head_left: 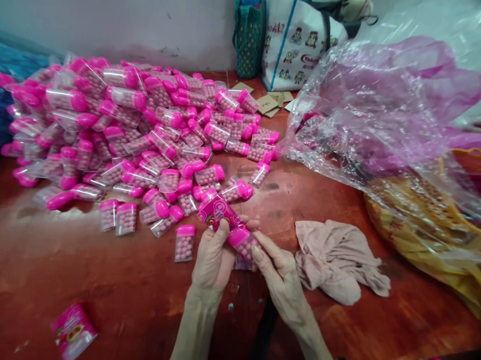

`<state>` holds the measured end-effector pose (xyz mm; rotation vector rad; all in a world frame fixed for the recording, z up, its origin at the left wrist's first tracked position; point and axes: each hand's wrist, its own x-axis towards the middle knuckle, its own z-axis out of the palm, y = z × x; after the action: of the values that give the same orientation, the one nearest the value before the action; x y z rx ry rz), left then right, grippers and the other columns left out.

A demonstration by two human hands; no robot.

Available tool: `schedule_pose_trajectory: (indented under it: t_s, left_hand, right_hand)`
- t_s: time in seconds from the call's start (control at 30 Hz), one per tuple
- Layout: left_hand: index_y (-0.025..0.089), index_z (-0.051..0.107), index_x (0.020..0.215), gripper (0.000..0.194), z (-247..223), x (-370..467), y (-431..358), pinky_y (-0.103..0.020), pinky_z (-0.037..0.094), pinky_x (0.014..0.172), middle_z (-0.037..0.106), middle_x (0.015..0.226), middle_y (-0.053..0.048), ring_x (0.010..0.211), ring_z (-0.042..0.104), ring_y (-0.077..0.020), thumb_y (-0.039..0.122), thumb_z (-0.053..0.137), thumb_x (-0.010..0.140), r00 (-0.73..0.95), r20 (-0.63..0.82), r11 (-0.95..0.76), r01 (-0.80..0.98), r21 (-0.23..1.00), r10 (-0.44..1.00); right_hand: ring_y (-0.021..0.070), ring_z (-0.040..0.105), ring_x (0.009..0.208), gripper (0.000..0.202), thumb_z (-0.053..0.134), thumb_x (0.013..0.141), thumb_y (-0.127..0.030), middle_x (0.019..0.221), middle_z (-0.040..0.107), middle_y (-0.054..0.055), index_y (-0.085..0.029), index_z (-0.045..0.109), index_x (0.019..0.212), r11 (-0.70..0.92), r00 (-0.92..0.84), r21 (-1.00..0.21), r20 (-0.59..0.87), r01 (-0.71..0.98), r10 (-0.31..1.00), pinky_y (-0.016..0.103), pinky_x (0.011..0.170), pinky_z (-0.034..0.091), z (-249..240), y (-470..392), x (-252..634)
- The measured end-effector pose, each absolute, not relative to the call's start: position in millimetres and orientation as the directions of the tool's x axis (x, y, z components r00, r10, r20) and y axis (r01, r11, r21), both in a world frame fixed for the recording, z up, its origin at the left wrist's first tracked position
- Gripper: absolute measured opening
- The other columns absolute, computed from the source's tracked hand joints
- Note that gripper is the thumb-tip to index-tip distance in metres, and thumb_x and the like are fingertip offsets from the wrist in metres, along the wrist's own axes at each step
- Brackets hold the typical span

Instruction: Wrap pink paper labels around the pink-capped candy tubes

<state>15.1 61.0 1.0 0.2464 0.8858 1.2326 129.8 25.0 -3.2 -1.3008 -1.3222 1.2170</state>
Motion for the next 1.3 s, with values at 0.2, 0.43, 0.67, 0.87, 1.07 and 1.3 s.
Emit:
schedule_pose_trajectory:
  t_s: [0.2,0.43,0.67,0.87,1.07,1.3]
  left_hand:
    - [0.011,0.065,0.082,0.027,-2,16,60,-0.038,0.049,0.076,0.07,0.085,-0.012,0.089,0.063,-0.0271,0.036,0.062,0.073,0.042,-0.434,0.341,-0.687,0.641,0.9]
    - [0.012,0.065,0.091,0.031,-1,22,59,-0.036,0.049,0.075,0.07,0.087,-0.012,0.085,0.064,-0.0249,0.038,0.058,0.076,0.033,-0.394,0.309,-0.682,0.663,0.918]
    - [0.011,0.068,0.081,0.027,-1,25,60,-0.036,0.048,0.075,0.07,0.087,-0.013,0.083,0.064,-0.0248,0.036,0.062,0.073,0.055,-0.405,0.331,-0.682,0.652,0.913]
    - [0.011,0.069,0.081,0.022,-3,20,60,-0.035,0.05,0.069,0.07,0.087,-0.013,0.077,0.065,-0.0246,0.03,0.062,0.073,0.117,-0.395,0.381,-0.605,0.699,0.911]
    - [0.011,0.069,0.083,0.024,-7,14,60,-0.034,0.05,0.069,0.069,0.093,-0.014,0.083,0.063,-0.0253,0.03,0.056,0.078,0.113,-0.361,0.355,-0.588,0.726,0.926]
    - [0.011,0.069,0.082,0.028,-5,17,57,-0.033,0.05,0.061,0.07,0.084,-0.014,0.072,0.065,-0.0244,0.034,0.067,0.067,0.167,-0.454,0.458,-0.589,0.666,0.875]
  right_hand:
    - [0.0181,0.064,0.076,0.032,0.045,0.088,-0.029,0.072,0.066,-0.001,-0.024,0.055,0.118,-0.059,-0.062,-0.992,-0.066,0.108,0.996,0.029,0.07,0.053,-5,25,128]
    - [0.0178,0.062,0.089,0.03,0.045,0.088,-0.026,0.099,0.066,0.003,-0.022,0.057,0.115,-0.032,0.052,-0.991,-0.026,0.127,0.998,0.027,0.078,0.049,-12,20,122]
    - [0.0159,0.062,0.08,0.026,0.045,0.088,-0.029,0.089,0.067,0.003,-0.018,0.058,0.107,-0.078,0.149,-0.988,-0.057,0.137,0.987,0.023,0.07,0.049,-19,19,117]
    - [0.014,0.06,0.07,0.026,0.042,0.088,-0.029,0.084,0.065,0.004,-0.017,0.057,0.105,-0.098,0.121,-0.989,-0.084,0.113,0.989,0.022,0.062,0.048,-14,18,114]
    - [0.0128,0.059,0.065,0.024,0.045,0.087,-0.028,0.072,0.061,0.0,-0.019,0.06,0.104,-0.065,0.075,-0.984,-0.053,0.166,0.996,0.02,0.062,0.047,-11,21,117]
    - [0.0105,0.055,0.057,0.024,0.042,0.088,-0.029,0.073,0.061,0.0,-0.017,0.057,0.103,-0.128,0.177,-0.992,-0.123,0.018,0.976,0.019,0.055,0.046,-17,13,101]
